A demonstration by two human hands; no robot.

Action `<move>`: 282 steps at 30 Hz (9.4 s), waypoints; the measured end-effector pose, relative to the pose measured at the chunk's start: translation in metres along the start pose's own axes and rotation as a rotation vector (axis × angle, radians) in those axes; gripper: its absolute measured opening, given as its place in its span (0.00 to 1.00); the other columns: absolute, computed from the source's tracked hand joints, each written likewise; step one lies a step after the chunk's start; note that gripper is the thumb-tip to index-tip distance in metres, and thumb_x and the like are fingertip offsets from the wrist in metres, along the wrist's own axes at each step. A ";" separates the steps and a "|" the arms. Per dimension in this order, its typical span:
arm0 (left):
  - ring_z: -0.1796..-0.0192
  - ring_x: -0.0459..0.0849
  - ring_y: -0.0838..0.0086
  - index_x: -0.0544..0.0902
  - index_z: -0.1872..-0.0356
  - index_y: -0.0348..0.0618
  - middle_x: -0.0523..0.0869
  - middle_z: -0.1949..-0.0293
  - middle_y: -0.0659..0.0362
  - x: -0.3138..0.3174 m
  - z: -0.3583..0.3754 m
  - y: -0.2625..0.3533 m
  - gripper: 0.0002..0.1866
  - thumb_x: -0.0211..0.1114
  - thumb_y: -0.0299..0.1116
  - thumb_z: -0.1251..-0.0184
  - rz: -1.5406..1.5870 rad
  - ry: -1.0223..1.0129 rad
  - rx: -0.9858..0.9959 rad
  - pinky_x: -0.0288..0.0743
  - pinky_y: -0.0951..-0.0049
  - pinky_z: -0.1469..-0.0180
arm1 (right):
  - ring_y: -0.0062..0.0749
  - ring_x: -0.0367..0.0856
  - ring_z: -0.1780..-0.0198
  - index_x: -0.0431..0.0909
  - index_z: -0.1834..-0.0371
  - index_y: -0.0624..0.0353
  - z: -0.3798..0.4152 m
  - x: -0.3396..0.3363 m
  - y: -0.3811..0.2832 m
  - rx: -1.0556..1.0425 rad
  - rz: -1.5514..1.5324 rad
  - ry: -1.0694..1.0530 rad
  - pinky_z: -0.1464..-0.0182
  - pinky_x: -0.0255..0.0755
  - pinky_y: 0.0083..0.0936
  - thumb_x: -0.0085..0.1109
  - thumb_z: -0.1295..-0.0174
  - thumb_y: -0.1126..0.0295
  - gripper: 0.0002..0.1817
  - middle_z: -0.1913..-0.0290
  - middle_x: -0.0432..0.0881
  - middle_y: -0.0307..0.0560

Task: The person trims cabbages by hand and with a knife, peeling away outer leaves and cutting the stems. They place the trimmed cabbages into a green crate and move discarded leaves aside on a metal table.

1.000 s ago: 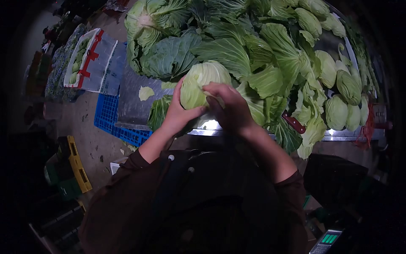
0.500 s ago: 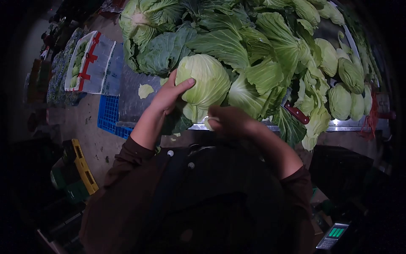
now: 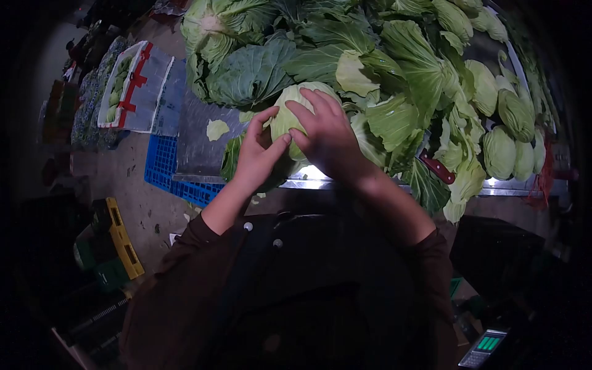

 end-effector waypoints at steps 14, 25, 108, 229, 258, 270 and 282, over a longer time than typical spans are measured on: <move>0.34 0.65 0.69 0.64 0.37 0.46 0.65 0.39 0.59 -0.011 0.016 0.004 0.32 0.68 0.24 0.43 0.046 0.041 -0.009 0.66 0.65 0.36 | 0.49 0.64 0.35 0.76 0.49 0.56 0.000 0.006 -0.014 0.016 0.006 0.000 0.35 0.61 0.42 0.64 0.47 0.67 0.20 0.39 0.70 0.51; 0.54 0.70 0.79 0.76 0.49 0.42 0.72 0.61 0.64 -0.043 0.012 0.011 0.22 0.72 0.30 0.45 -0.455 0.159 -0.019 0.65 0.78 0.47 | 0.47 0.73 0.47 0.69 0.43 0.60 0.002 0.026 -0.013 0.102 -0.115 -0.078 0.44 0.68 0.37 0.66 0.48 0.68 0.28 0.51 0.74 0.53; 0.38 0.74 0.56 0.63 0.34 0.33 0.73 0.39 0.45 -0.051 -0.027 0.083 0.38 0.57 0.50 0.40 0.494 0.072 -0.022 0.69 0.58 0.37 | 0.34 0.75 0.70 0.82 0.63 0.54 0.021 -0.060 -0.008 0.034 -0.458 -0.328 0.66 0.70 0.24 0.58 0.58 0.84 0.17 0.72 0.74 0.41; 0.37 0.63 0.54 0.66 0.39 0.43 0.66 0.42 0.46 -0.100 0.057 0.036 0.34 0.70 0.42 0.46 -0.562 0.543 0.112 0.57 0.60 0.33 | 0.36 0.72 0.41 0.64 0.35 0.70 0.267 -0.298 0.148 0.694 0.255 0.368 0.39 0.65 0.31 0.59 0.36 0.69 0.29 0.39 0.73 0.54; 0.37 0.64 0.48 0.60 0.39 0.38 0.66 0.42 0.45 -0.062 0.064 0.044 0.44 0.75 0.43 0.55 -0.769 0.431 0.256 0.64 0.57 0.37 | 0.54 0.81 0.68 0.66 0.41 0.48 0.095 0.019 -0.008 0.207 0.077 -0.560 0.70 0.75 0.45 0.53 0.38 0.65 0.20 0.65 0.77 0.51; 0.39 0.64 0.52 0.73 0.42 0.47 0.67 0.42 0.45 -0.056 0.069 0.048 0.36 0.75 0.46 0.55 -0.963 0.491 0.200 0.58 0.54 0.36 | 0.53 0.80 0.68 0.65 0.42 0.48 0.100 -0.001 -0.013 0.137 0.043 -0.468 0.70 0.74 0.44 0.55 0.40 0.66 0.22 0.65 0.77 0.49; 0.35 0.60 0.45 0.71 0.42 0.45 0.63 0.40 0.43 -0.051 0.068 0.047 0.37 0.75 0.44 0.56 -0.921 0.457 0.183 0.58 0.51 0.35 | 0.53 0.80 0.73 0.64 0.45 0.49 0.101 -0.012 -0.012 0.052 0.030 -0.440 0.74 0.74 0.44 0.56 0.38 0.63 0.20 0.66 0.77 0.50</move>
Point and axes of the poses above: each hand's wrist, its own z-axis away from the middle knuckle, its own x-axis out of the palm, y = z × x, the point moved 10 cm from there along -z, towards the middle knuckle
